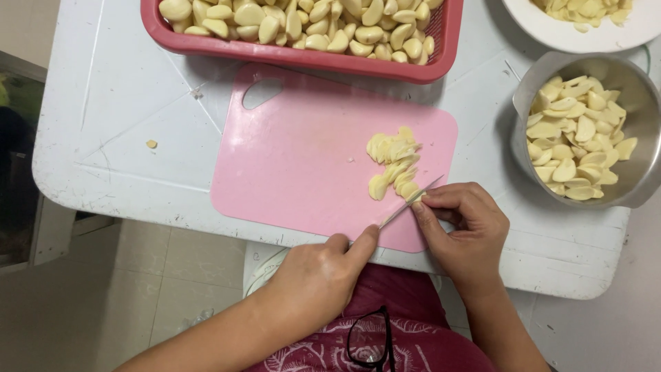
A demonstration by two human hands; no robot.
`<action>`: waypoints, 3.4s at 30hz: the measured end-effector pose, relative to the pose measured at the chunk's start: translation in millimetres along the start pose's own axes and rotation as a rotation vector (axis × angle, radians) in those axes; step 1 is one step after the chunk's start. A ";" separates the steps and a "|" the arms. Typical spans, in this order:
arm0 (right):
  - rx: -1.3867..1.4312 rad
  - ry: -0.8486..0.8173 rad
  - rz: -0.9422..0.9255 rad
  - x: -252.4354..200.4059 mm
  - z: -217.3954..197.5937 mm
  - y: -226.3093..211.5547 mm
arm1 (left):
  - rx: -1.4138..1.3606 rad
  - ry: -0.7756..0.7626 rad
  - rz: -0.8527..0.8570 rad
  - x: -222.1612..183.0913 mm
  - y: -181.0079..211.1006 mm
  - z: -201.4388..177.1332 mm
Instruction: Slicing peeled garlic cloves into thin pieces on a cutting board using a small knife.
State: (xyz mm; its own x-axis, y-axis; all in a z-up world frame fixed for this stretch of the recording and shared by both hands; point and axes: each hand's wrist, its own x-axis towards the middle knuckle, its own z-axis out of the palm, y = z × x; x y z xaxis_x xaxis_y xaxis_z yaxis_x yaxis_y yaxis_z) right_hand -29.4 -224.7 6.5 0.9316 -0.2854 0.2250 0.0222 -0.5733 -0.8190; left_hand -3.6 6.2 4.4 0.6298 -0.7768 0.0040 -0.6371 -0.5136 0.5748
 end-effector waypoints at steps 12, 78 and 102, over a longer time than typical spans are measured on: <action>0.005 0.006 0.003 0.3 -0.5 -1.2 | -0.180 -0.146 -0.182 2.8 -6.0 -17.4; 0.007 -0.015 0.001 1.4 -2.1 1.3 | 0.086 -0.036 0.007 5.5 2.3 3.2; -0.428 0.161 -0.018 85.0 -126.1 42.4 | -0.627 -0.245 -0.398 37.4 -18.9 -75.1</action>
State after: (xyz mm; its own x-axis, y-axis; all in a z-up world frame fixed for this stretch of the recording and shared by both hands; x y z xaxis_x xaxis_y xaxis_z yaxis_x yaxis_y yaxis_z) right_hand 5.1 -370.0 57.4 0.8633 -0.3687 0.3447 -0.1452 -0.8354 -0.5301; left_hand 65.4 14.2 55.2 0.5957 -0.6731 -0.4383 0.0325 -0.5250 0.8505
